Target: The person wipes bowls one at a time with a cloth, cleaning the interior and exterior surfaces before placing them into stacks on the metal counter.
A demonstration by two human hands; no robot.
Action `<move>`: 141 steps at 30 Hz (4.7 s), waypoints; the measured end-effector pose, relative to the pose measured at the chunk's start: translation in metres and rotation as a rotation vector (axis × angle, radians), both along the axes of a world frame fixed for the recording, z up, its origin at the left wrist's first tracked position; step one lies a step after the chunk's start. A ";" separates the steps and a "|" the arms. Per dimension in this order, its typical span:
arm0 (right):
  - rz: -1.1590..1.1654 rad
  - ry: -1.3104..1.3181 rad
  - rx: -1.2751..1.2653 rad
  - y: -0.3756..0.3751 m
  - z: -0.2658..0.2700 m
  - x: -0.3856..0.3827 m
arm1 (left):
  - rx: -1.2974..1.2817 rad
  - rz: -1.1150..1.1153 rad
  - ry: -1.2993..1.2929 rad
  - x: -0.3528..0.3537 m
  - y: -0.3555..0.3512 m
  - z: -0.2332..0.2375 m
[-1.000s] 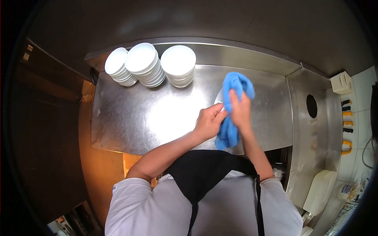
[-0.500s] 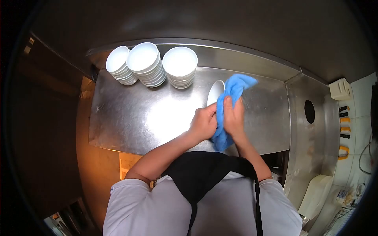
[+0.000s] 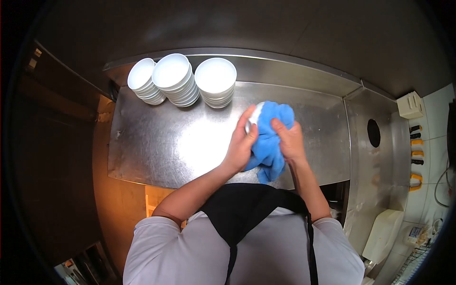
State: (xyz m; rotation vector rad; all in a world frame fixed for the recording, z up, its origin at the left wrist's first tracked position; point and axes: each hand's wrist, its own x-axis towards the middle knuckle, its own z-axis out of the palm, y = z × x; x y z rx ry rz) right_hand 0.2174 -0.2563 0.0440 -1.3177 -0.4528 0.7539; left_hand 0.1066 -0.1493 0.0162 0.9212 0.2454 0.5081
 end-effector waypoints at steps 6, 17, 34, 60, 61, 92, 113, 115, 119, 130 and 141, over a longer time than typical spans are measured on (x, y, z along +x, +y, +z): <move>0.443 -0.872 -0.164 -0.004 0.000 -0.023 | -0.368 -0.121 -0.047 -0.015 0.015 0.019; -0.250 -0.432 -0.152 -0.017 0.016 0.012 | -0.819 -0.396 -0.195 -0.037 0.050 0.016; 0.579 -1.413 -0.465 0.017 -0.012 -0.040 | -0.385 -0.085 0.205 -0.029 0.045 0.013; 0.255 -1.404 -0.066 0.021 -0.011 -0.051 | -0.646 -0.385 0.257 -0.030 0.050 -0.024; 0.305 -1.416 -0.136 0.017 -0.017 -0.055 | -0.573 -0.376 0.276 -0.030 0.053 -0.026; 0.420 -0.480 -0.223 0.019 -0.007 -0.070 | -0.232 0.179 0.119 -0.044 0.021 -0.016; 0.351 -0.729 -0.219 0.010 -0.004 -0.094 | -0.257 0.027 0.155 -0.064 0.030 -0.030; 0.320 -1.275 -0.055 0.006 -0.014 -0.090 | -0.539 -0.126 0.040 -0.065 0.026 -0.010; 0.421 -1.266 0.011 0.003 -0.030 -0.072 | -0.638 0.043 0.262 -0.064 0.023 0.002; 0.458 -0.888 -0.061 -0.011 -0.017 -0.052 | -0.029 0.456 0.163 -0.035 -0.015 -0.012; 0.592 -0.790 -0.142 -0.019 -0.021 -0.025 | 0.040 0.505 0.220 -0.019 -0.048 -0.010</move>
